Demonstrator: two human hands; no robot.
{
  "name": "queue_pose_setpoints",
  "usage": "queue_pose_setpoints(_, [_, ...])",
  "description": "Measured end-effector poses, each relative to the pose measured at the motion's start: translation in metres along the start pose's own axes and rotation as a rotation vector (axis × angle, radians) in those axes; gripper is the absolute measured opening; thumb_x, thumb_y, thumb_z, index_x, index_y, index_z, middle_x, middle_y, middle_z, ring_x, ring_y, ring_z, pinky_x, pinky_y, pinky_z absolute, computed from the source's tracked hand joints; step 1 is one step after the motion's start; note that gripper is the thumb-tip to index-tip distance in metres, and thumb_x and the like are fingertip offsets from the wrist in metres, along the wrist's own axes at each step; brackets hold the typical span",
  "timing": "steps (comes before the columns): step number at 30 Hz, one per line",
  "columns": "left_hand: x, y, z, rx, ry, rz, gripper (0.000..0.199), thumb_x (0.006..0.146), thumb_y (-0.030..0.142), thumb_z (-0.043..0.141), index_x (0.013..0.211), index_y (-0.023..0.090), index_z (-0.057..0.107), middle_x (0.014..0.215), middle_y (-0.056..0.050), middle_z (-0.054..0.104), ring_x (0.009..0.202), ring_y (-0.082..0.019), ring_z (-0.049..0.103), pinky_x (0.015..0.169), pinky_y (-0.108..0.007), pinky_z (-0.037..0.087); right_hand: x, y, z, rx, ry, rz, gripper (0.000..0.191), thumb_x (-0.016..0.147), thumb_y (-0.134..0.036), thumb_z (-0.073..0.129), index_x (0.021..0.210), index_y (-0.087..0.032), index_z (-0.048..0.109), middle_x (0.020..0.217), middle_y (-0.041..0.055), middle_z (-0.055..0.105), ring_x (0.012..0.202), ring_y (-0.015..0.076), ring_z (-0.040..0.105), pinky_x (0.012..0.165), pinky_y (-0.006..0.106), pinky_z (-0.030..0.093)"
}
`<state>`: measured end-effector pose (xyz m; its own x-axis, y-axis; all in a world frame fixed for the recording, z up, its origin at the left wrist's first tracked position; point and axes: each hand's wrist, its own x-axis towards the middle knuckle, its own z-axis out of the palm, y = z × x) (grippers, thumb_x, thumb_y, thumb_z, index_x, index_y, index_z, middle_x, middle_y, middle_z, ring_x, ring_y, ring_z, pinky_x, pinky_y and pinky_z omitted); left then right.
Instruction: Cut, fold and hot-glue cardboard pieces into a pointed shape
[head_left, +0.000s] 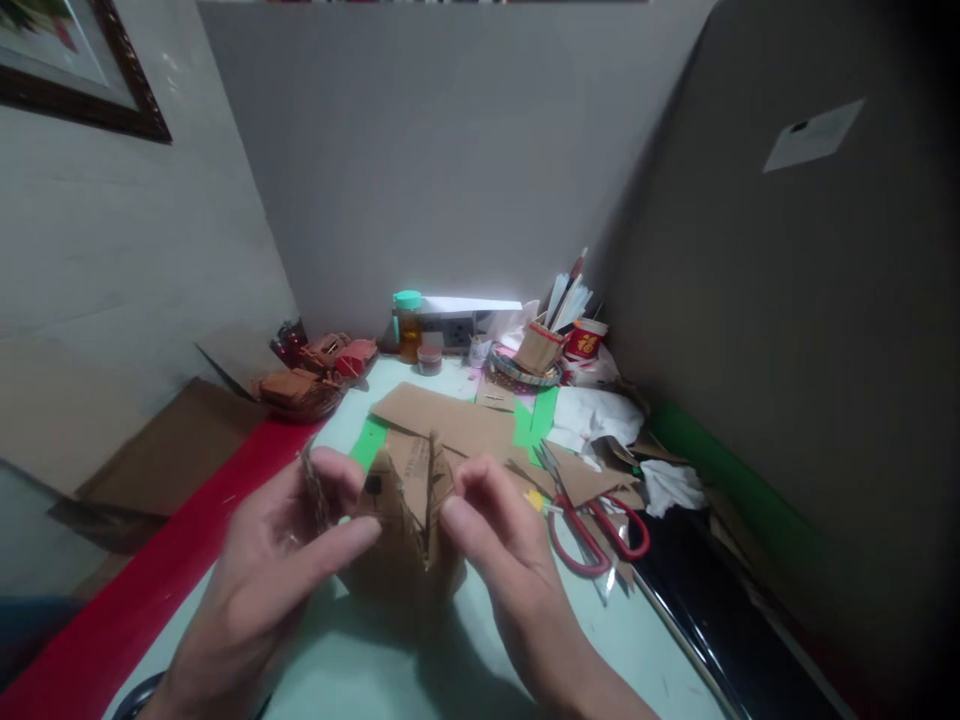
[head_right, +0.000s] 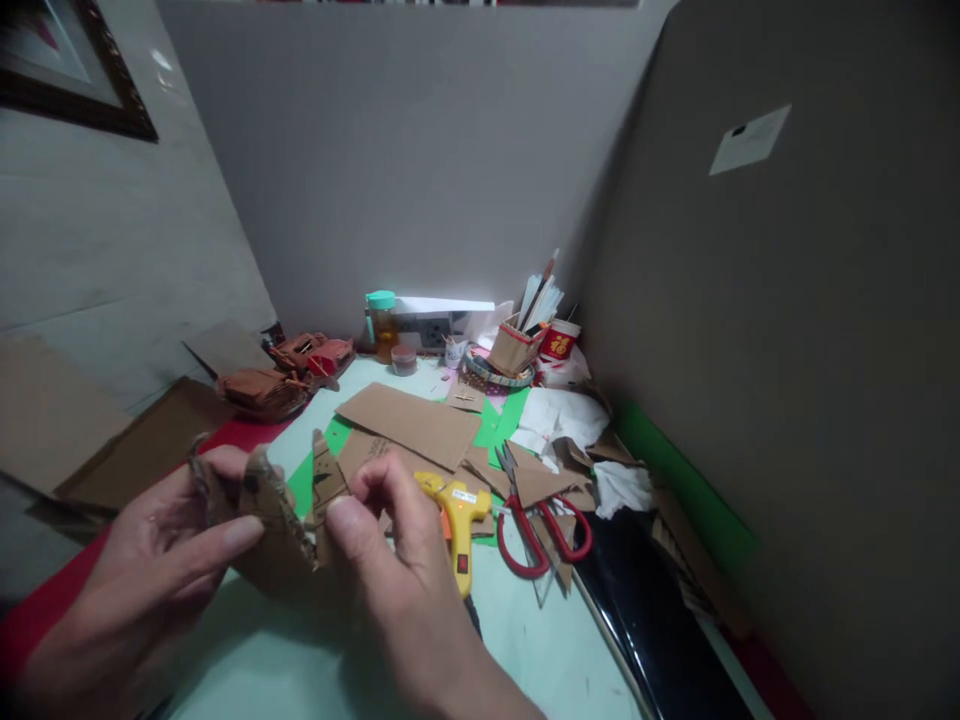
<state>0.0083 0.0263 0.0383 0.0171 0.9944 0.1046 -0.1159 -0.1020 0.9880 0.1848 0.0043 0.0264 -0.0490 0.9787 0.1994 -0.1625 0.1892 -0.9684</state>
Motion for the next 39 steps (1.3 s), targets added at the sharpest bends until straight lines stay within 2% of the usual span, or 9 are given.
queue_pose_setpoints(3, [-0.005, 0.002, 0.0, 0.037, 0.028, -0.028, 0.032, 0.066, 0.037, 0.087, 0.09, 0.029, 0.069, 0.079, 0.003, 0.062, 0.071, -0.015, 0.055, 0.061, -0.02, 0.048, -0.003, 0.0, 0.005, 0.042, -0.024, 0.03, 0.02, 0.098, -0.041, 0.055, 0.089, -0.025, 0.049, 0.079, -0.0057, 0.044, 0.073, 0.013, 0.042, 0.066, 0.025, 0.034])
queue_pose_setpoints(6, [-0.007, 0.003, 0.0, 0.066, 0.033, -0.078, 0.033, 0.065, 0.039, 0.087, 0.09, 0.029, 0.068, 0.073, 0.003, 0.056, 0.068, -0.016, 0.052, 0.06, -0.022, 0.047, -0.003, 0.0, 0.011, 0.056, -0.024, 0.0, 0.017, 0.098, -0.038, 0.054, 0.088, -0.024, 0.052, 0.076, -0.0057, 0.046, 0.07, 0.0127, 0.043, 0.064, 0.026, 0.034])
queue_pose_setpoints(11, [-0.008, 0.002, -0.002, 0.146, 0.01, -0.164, 0.031, 0.067, 0.045, 0.085, 0.083, 0.03, 0.064, 0.068, 0.005, 0.05, 0.065, -0.015, 0.047, 0.055, -0.02, 0.041, -0.005, 0.003, 0.016, 0.065, 0.034, 0.015, 0.024, 0.093, -0.036, 0.055, 0.076, -0.023, 0.046, 0.069, -0.006, 0.043, 0.064, 0.0125, 0.04, 0.06, 0.027, 0.032])
queue_pose_setpoints(15, [-0.01, 0.001, -0.001, 0.184, -0.006, -0.164, 0.031, 0.069, 0.048, 0.084, 0.079, 0.029, 0.061, 0.07, 0.006, 0.048, 0.065, -0.012, 0.045, 0.057, -0.018, 0.041, -0.007, 0.003, 0.017, 0.069, 0.041, 0.07, 0.026, 0.09, -0.037, 0.056, 0.072, -0.023, 0.043, 0.071, -0.0048, 0.044, 0.066, 0.0131, 0.041, 0.061, 0.028, 0.031])
queue_pose_setpoints(21, [-0.013, 0.002, 0.008, 0.213, 0.08, -0.112, 0.038, 0.064, 0.049, 0.087, 0.071, 0.026, 0.058, 0.065, 0.006, 0.046, 0.062, -0.01, 0.044, 0.054, -0.013, 0.039, -0.008, 0.004, 0.018, 0.014, 0.06, 0.071, 0.026, 0.088, -0.035, 0.055, 0.07, -0.023, 0.041, 0.071, -0.0038, 0.045, 0.067, 0.014, 0.042, 0.063, 0.029, 0.031])
queue_pose_setpoints(26, [-0.015, 0.003, 0.01, 0.253, 0.043, -0.145, 0.037, 0.066, 0.052, 0.085, 0.068, 0.025, 0.059, 0.064, 0.006, 0.049, 0.061, -0.011, 0.046, 0.054, -0.015, 0.041, -0.011, 0.007, 0.022, 0.004, 0.104, 0.075, 0.027, 0.085, -0.036, 0.055, 0.067, -0.024, 0.039, 0.066, -0.0048, 0.039, 0.064, 0.0145, 0.039, 0.061, 0.03, 0.029])
queue_pose_setpoints(29, [-0.015, 0.004, 0.011, 0.27, 0.052, -0.15, 0.039, 0.064, 0.054, 0.085, 0.068, 0.024, 0.06, 0.065, 0.005, 0.05, 0.061, -0.011, 0.047, 0.055, -0.016, 0.042, -0.013, 0.005, 0.022, -0.02, 0.11, 0.117, 0.025, 0.086, -0.036, 0.053, 0.069, -0.024, 0.039, 0.069, -0.0042, 0.04, 0.068, 0.0156, 0.039, 0.064, 0.031, 0.03])
queue_pose_setpoints(33, [-0.016, 0.003, 0.012, 0.246, 0.082, -0.149, 0.039, 0.06, 0.054, 0.088, 0.071, 0.025, 0.063, 0.065, 0.005, 0.053, 0.059, -0.012, 0.047, 0.053, -0.019, 0.041, -0.014, 0.002, 0.02, -0.028, 0.078, 0.094, 0.026, 0.089, -0.035, 0.05, 0.069, -0.025, 0.037, 0.065, -0.0054, 0.038, 0.066, 0.0157, 0.038, 0.065, 0.032, 0.028])
queue_pose_setpoints(39, [-0.017, -0.001, 0.008, 0.275, 0.066, -0.163, 0.036, 0.061, 0.054, 0.087, 0.069, 0.025, 0.068, 0.072, 0.002, 0.061, 0.064, -0.013, 0.052, 0.054, -0.02, 0.041, -0.017, 0.001, 0.021, -0.066, 0.112, 0.153, 0.027, 0.088, -0.04, 0.051, 0.07, -0.024, 0.038, 0.072, -0.0026, 0.042, 0.074, 0.0187, 0.04, 0.069, 0.033, 0.029])
